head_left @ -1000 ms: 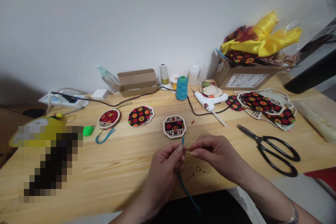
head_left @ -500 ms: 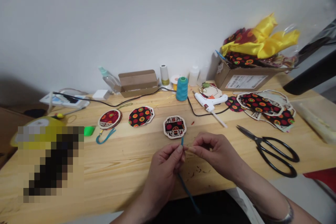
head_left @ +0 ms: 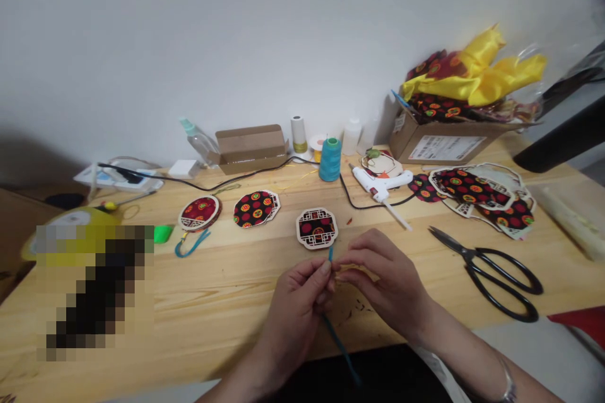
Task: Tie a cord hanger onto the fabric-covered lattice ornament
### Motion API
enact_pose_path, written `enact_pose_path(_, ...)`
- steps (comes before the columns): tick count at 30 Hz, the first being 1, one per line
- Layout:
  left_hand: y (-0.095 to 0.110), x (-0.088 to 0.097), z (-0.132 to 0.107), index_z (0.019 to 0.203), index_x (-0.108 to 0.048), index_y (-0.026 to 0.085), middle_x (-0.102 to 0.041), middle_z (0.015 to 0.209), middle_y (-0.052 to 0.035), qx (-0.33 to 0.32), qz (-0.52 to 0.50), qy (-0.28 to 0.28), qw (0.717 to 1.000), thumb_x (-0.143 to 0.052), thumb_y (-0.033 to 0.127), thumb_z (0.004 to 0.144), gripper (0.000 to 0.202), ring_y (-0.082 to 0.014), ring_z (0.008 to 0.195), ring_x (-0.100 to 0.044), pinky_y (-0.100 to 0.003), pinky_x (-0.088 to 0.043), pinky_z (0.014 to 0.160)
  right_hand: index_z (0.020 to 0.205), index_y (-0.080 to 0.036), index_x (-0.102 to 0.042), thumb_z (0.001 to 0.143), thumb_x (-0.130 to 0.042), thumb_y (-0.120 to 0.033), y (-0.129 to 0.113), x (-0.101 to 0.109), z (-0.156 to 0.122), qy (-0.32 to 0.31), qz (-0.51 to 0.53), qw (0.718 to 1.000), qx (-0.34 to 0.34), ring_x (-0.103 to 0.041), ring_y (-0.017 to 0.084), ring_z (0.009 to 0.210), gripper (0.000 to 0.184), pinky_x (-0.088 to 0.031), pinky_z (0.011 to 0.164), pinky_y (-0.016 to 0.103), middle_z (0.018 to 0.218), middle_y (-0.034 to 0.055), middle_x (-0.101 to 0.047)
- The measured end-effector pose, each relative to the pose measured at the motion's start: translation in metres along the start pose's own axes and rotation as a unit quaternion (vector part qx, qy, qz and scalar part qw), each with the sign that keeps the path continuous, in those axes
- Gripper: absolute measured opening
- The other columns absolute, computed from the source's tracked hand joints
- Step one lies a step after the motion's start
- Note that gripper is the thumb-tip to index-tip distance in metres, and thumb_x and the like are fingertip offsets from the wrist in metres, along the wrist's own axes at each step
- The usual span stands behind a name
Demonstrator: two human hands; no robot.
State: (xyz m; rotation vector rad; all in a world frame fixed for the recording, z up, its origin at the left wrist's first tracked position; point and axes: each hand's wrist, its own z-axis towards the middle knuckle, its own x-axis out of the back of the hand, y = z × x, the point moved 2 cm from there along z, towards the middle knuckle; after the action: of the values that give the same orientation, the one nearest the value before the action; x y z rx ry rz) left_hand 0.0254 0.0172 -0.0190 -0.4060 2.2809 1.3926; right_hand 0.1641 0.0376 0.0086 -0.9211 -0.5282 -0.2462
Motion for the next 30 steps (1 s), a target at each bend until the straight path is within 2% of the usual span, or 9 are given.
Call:
enact_pose_path(3, 0.001, 0.0, 0.0, 0.068, -0.062, 0.012, -0.042, 0.057, 0.0039, 0.007, -0.013, -0.01, 1.0, -0.059, 0.024, 0.079, 0.017, -0.0053, 0.048, -0.025, -0.022, -0.017, 0.046, 0.087, -0.019, -0.065, 0.079, -0.057, -0.009, 0.001, 0.0, 0.0, -0.007, -0.044, 0.996, 0.075, -0.051, 0.016, 0.075, 0.015, -0.044, 0.069, 0.031, 0.074, 0.0034, -0.062)
enact_pose_path(7, 0.001, 0.0, -0.001, 0.063, -0.059, 0.012, -0.042, 0.056, 0.0041, 0.015, -0.022, -0.017, 1.0, -0.06, 0.024, 0.078, 0.019, -0.0054, 0.048, -0.024, -0.022, -0.016, 0.046, 0.09, -0.019, -0.064, 0.079, -0.056, -0.006, 0.003, 0.001, -0.004, 0.016, -0.1, 0.986, 0.134, -0.05, 0.016, 0.075, 0.018, -0.043, 0.068, 0.032, 0.077, 0.0037, -0.065)
enact_pose_path(11, 0.001, 0.0, 0.001, 0.063, -0.06, 0.012, -0.042, 0.056, 0.0042, 0.014, -0.023, -0.008, 1.0, -0.062, 0.025, 0.076, 0.019, -0.0052, 0.047, -0.024, -0.022, -0.016, 0.045, 0.1, -0.015, -0.061, 0.08, -0.055, -0.009, 0.001, 0.002, -0.01, 0.005, -0.193, 0.959, 0.209, -0.052, 0.02, 0.082, 0.022, -0.041, 0.065, 0.035, 0.086, 0.0068, -0.068)
enact_pose_path(14, 0.0, 0.001, 0.001, 0.063, -0.06, 0.012, -0.042, 0.056, 0.0042, 0.015, -0.028, -0.005, 0.999, -0.062, 0.024, 0.076, 0.018, -0.0053, 0.047, -0.023, -0.023, -0.015, 0.045, 0.096, -0.013, -0.062, 0.081, -0.053, -0.007, -0.002, 0.002, -0.011, -0.003, -0.221, 0.943, 0.249, -0.053, 0.02, 0.082, 0.018, -0.041, 0.065, 0.034, 0.086, 0.0077, -0.068)
enact_pose_path(16, -0.001, 0.001, 0.001, 0.062, -0.059, 0.012, -0.041, 0.055, 0.0043, 0.018, -0.03, -0.007, 0.999, -0.062, 0.025, 0.076, 0.02, -0.0055, 0.047, -0.023, -0.023, -0.014, 0.045, 0.093, -0.014, -0.062, 0.082, -0.051, -0.008, -0.002, 0.001, -0.01, -0.008, -0.222, 0.945, 0.241, -0.053, 0.02, 0.082, 0.016, -0.041, 0.067, 0.034, 0.085, 0.0072, -0.068)
enact_pose_path(23, -0.002, 0.0, -0.002, 0.061, -0.059, 0.012, -0.041, 0.056, 0.0041, 0.025, -0.006, -0.023, 0.999, -0.061, 0.024, 0.078, 0.021, -0.0056, 0.047, -0.023, -0.024, -0.014, 0.046, 0.079, -0.016, -0.059, 0.086, -0.046, -0.014, 0.002, 0.0, -0.001, -0.046, -0.156, 0.982, 0.101, -0.05, 0.017, 0.078, 0.015, -0.039, 0.071, 0.032, 0.076, 0.0046, -0.063)
enact_pose_path(30, -0.002, -0.002, -0.001, 0.064, -0.062, 0.012, -0.043, 0.056, 0.0036, 0.015, 0.025, -0.022, 0.999, -0.062, 0.03, 0.076, 0.022, -0.006, 0.047, -0.025, -0.025, -0.014, 0.046, 0.07, -0.016, -0.057, 0.087, -0.044, -0.016, 0.0, 0.008, 0.009, -0.068, -0.15, 0.984, 0.071, -0.047, 0.016, 0.072, 0.021, -0.038, 0.069, 0.031, 0.071, 0.0045, -0.061)
